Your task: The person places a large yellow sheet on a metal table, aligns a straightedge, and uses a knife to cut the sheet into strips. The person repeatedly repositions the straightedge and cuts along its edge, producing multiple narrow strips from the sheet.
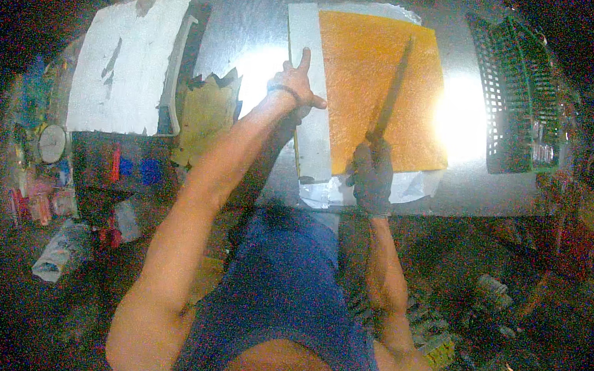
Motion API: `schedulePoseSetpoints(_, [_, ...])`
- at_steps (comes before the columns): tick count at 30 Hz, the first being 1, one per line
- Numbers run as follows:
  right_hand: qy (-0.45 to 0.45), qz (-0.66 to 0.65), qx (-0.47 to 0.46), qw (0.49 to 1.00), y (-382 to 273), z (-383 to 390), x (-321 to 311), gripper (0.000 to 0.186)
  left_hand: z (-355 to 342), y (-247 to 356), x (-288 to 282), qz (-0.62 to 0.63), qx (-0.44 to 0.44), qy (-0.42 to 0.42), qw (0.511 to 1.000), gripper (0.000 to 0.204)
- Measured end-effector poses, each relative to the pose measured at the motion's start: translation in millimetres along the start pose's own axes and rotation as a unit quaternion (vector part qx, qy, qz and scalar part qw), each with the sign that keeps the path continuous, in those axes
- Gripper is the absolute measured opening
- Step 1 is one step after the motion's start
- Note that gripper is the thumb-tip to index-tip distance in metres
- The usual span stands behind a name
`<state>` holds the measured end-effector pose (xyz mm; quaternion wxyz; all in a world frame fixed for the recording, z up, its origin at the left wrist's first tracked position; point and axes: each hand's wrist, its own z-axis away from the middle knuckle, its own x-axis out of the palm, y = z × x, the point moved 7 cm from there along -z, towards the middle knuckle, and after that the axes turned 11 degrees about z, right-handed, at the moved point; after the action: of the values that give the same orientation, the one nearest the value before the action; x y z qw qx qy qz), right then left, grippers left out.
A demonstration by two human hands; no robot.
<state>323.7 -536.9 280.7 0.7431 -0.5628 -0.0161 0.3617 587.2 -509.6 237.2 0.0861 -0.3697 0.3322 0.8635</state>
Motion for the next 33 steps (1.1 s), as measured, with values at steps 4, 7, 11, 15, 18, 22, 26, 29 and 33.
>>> schedulePoseSetpoints(4, [-0.050,0.070,0.046,0.995,27.3,-3.8,17.7,0.026,2.0,3.7,-3.7,-0.010,-0.003,-0.015,1.000,0.147])
schedulePoseSetpoints(7, [-0.045,0.154,0.028,0.987,45.9,-0.5,26.8,0.029,2.5,4.2,-3.6,0.003,0.001,-0.016,1.000,0.148])
schedulePoseSetpoints(11, [-0.036,0.258,0.015,0.965,54.2,8.8,29.8,0.035,0.8,2.8,-1.8,0.021,-0.003,-0.020,1.000,0.148])
schedulePoseSetpoints(15, [-0.072,0.273,0.051,0.958,49.0,15.8,28.9,0.039,0.5,3.1,-0.6,0.027,0.011,-0.011,0.999,0.148])
schedulePoseSetpoints(18, [-0.080,0.271,0.063,0.957,41.4,19.2,27.6,0.038,1.1,2.5,0.1,0.030,0.016,-0.009,0.999,0.149])
schedulePoseSetpoints(22, [-0.112,0.169,0.132,0.970,49.8,26.5,34.1,0.034,-0.5,2.0,1.6,0.037,0.017,-0.012,0.999,0.148])
schedulePoseSetpoints(26, [-0.134,0.104,0.137,0.976,59.2,30.8,43.7,0.029,-5.4,-0.3,5.7,0.016,0.008,-0.013,1.000,0.147])
schedulePoseSetpoints(29, [-0.116,0.038,0.142,0.982,66.7,30.7,46.3,0.028,-8.6,-0.4,6.1,0.001,0.022,0.006,1.000,0.150])
schedulePoseSetpoints(33, [-0.097,0.005,0.131,0.987,73.6,28.9,48.8,0.028,-10.0,-0.3,6.8,0.003,0.029,0.004,1.000,0.151])
